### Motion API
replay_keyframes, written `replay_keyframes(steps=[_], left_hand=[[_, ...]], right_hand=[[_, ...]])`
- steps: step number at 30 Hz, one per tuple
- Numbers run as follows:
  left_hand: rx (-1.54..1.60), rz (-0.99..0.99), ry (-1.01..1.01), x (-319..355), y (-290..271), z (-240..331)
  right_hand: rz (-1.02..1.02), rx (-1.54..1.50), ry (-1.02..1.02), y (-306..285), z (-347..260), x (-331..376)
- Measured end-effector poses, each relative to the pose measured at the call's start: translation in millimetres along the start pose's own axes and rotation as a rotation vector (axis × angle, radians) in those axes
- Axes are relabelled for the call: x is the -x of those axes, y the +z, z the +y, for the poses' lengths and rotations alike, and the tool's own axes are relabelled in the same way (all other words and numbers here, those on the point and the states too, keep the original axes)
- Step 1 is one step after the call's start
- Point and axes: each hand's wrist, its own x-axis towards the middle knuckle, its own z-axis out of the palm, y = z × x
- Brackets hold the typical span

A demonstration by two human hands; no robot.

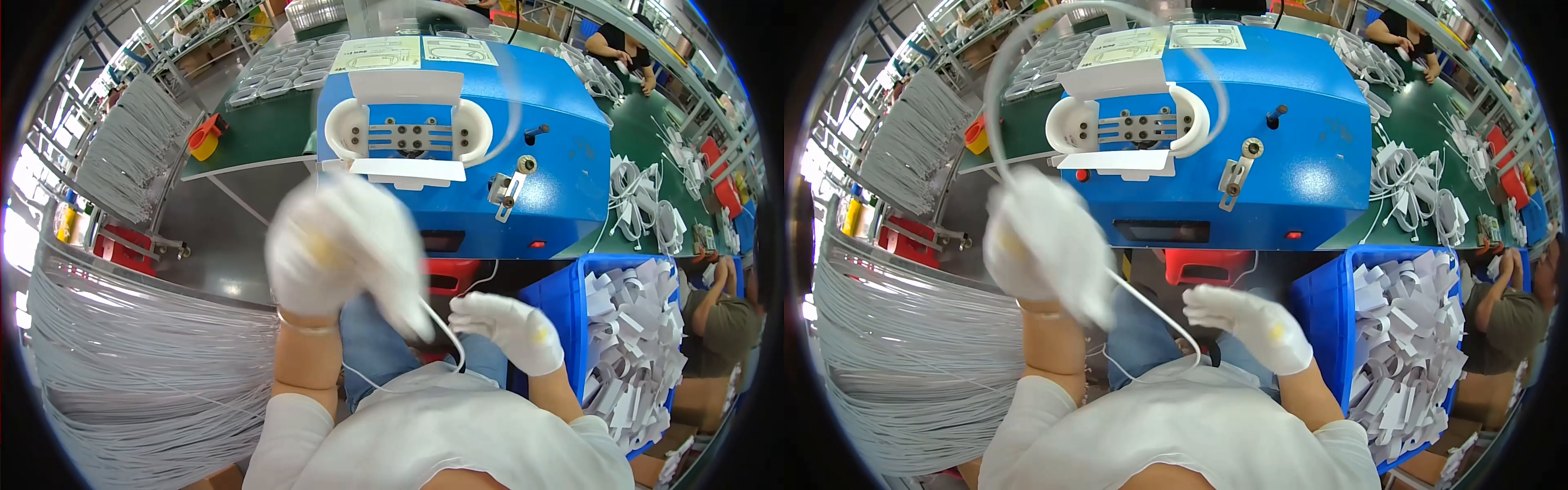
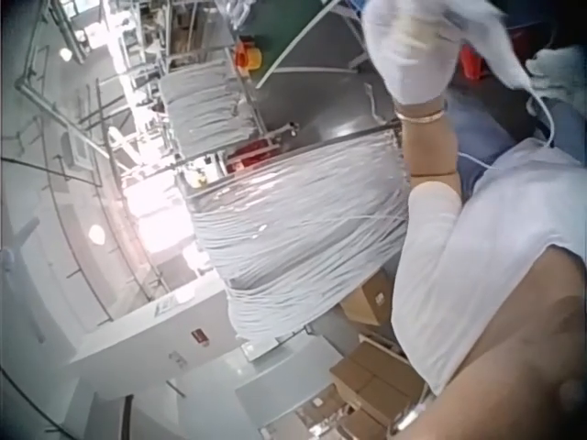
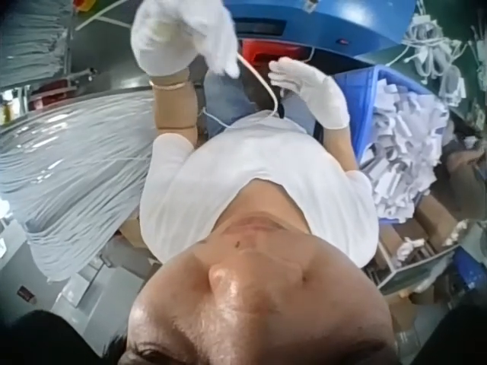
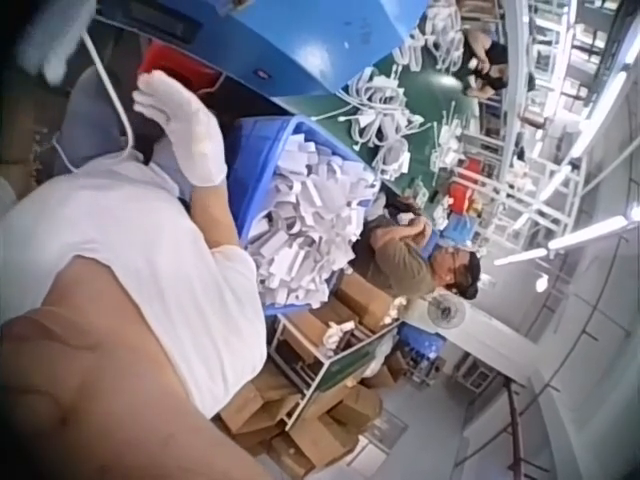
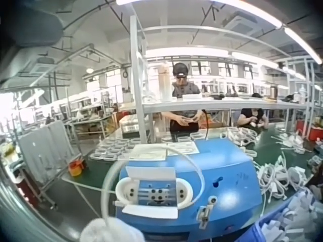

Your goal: Feeding individual wires into a machine for processing and collecting them in a bin.

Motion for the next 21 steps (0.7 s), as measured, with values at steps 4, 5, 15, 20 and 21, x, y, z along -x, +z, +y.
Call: replay_keyframes(steps=[4,5,15,20,21], left_hand=[[-0.916,-0.474,-0.517,15.4,22.2,-86.8],[-1.090,-0.490,-0.610,22.0,21.4,-111.6],[-0.641,0.664,-0.202,54.6,-36.3,-54.8],[-0.459,0.939,0.010,14.4,-47.5,20.0],[-0.450,0.926,-0.015,7.7,-46.7,23.7]], right_hand=[[0.074,-0.452,-0.103,-11.4,-31.5,4.1],[-0.006,-0.549,-0.116,-15.8,-40.6,3.8],[0.523,0.664,0.048,-16.6,-131.4,14.5],[0.482,0.585,0.007,-8.4,-149.6,6.2],[0.484,0.564,-0.003,-4.3,-145.6,4.7]])
